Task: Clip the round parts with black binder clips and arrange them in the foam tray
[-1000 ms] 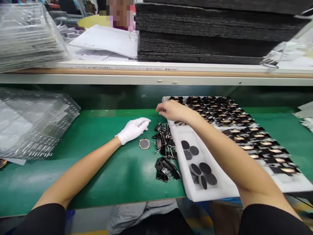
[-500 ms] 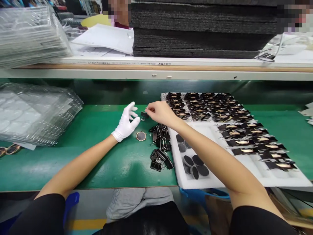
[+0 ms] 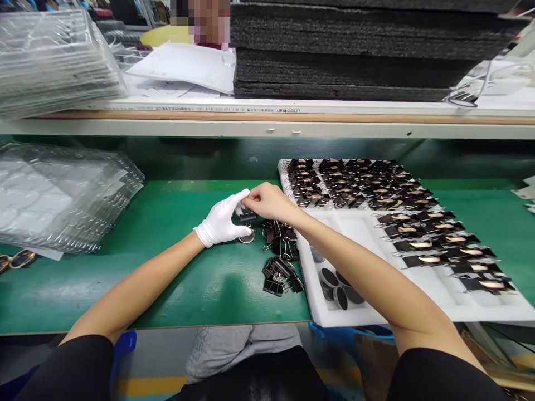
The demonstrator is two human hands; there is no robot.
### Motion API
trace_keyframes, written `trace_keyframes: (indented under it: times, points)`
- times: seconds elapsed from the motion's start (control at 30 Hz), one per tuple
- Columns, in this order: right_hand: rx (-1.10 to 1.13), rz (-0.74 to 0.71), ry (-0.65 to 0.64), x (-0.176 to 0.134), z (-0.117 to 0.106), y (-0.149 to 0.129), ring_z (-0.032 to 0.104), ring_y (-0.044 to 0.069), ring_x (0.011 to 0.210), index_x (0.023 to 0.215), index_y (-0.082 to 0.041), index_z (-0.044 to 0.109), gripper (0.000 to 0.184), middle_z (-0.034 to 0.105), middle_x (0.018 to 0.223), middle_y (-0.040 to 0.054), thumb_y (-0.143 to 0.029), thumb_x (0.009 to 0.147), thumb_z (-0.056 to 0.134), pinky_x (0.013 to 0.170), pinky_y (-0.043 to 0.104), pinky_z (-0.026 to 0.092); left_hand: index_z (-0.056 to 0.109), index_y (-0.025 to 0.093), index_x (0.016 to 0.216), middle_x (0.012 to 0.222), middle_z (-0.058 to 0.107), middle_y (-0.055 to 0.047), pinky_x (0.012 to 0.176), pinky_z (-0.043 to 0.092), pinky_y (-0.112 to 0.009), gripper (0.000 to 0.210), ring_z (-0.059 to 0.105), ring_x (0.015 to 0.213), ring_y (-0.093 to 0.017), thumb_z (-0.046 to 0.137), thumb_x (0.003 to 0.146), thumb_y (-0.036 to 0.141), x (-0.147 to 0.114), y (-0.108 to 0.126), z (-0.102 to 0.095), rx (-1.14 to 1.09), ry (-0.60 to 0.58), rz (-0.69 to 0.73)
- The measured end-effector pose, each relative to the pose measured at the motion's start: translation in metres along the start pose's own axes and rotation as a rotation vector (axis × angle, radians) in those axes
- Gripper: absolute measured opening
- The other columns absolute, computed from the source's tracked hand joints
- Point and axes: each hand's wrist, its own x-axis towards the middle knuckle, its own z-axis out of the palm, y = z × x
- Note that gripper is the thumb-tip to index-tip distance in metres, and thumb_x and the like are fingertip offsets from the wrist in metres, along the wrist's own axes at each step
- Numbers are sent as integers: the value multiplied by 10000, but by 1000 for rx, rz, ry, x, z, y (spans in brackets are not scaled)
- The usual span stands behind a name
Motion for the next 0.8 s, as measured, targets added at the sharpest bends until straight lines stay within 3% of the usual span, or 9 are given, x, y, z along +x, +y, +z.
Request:
trace_keyframes:
  times: [0.13,0.27,0.37,0.47,0.53,0.63,0.7,0.8]
  points:
    - [66,44,7,3,4,2,428,115,565,572,-189,579,400,523,563,-22,-473,840,668,536,270,303,553,200,1425,1219,706,-91,943,539,-363,708,674,1003,-225,724,819,524,2,5,2,-76,93,-107]
    - [398,111,-133,1,8,-6,565,142,655,687,-189,600,487,604,691,18,-640,853,678,595,255,473,641,193,1253,1023,733,-47,803,548,-289,451,654,822,-158,508,978,526,6,8,2,-214,144,-231]
    - [572,163,-150,-3,15,-16,637,169,771,800,-185,618,478,661,848,74,-651,908,631,679,282,571,674,190,1038,936,720,-51,706,541,-278,496,637,764,-155,375,1028,585,10,8,3,-292,231,-301]
    - [575,164,-52,-4,23,-21,652,160,801,930,-179,618,362,676,898,66,-483,834,790,709,268,565,658,172,1001,901,720,-77,625,532,-283,663,642,701,-157,194,1047,644,15,8,3,-413,329,-461]
    - [554,163,-28,-3,25,-22,628,135,738,982,-183,597,422,655,839,13,-326,711,887,674,250,529,651,156,1068,1030,735,-112,733,564,-301,685,688,830,-177,145,1057,617,16,7,2,-422,340,-438]
    - [421,127,-120,-1,20,-22,579,121,659,923,-186,602,392,620,753,-35,-237,654,883,608,242,465,663,167,1094,1163,725,-102,934,539,-312,510,676,1048,-196,331,1049,552,15,8,-2,-370,282,-302]
    - [197,64,-138,-1,14,-23,596,140,671,845,-188,617,315,653,754,-15,-252,667,868,615,258,447,681,195,1019,1064,741,-56,918,527,-296,391,670,992,-185,455,1014,513,13,11,-4,-317,216,-267]
    - [-147,-10,10,-6,10,-25,656,200,746,855,-186,654,255,722,816,42,-303,726,841,661,296,443,650,216,975,903,723,-14,797,514,-270,329,649,818,-153,485,1003,499,11,14,-5,-228,223,-320]
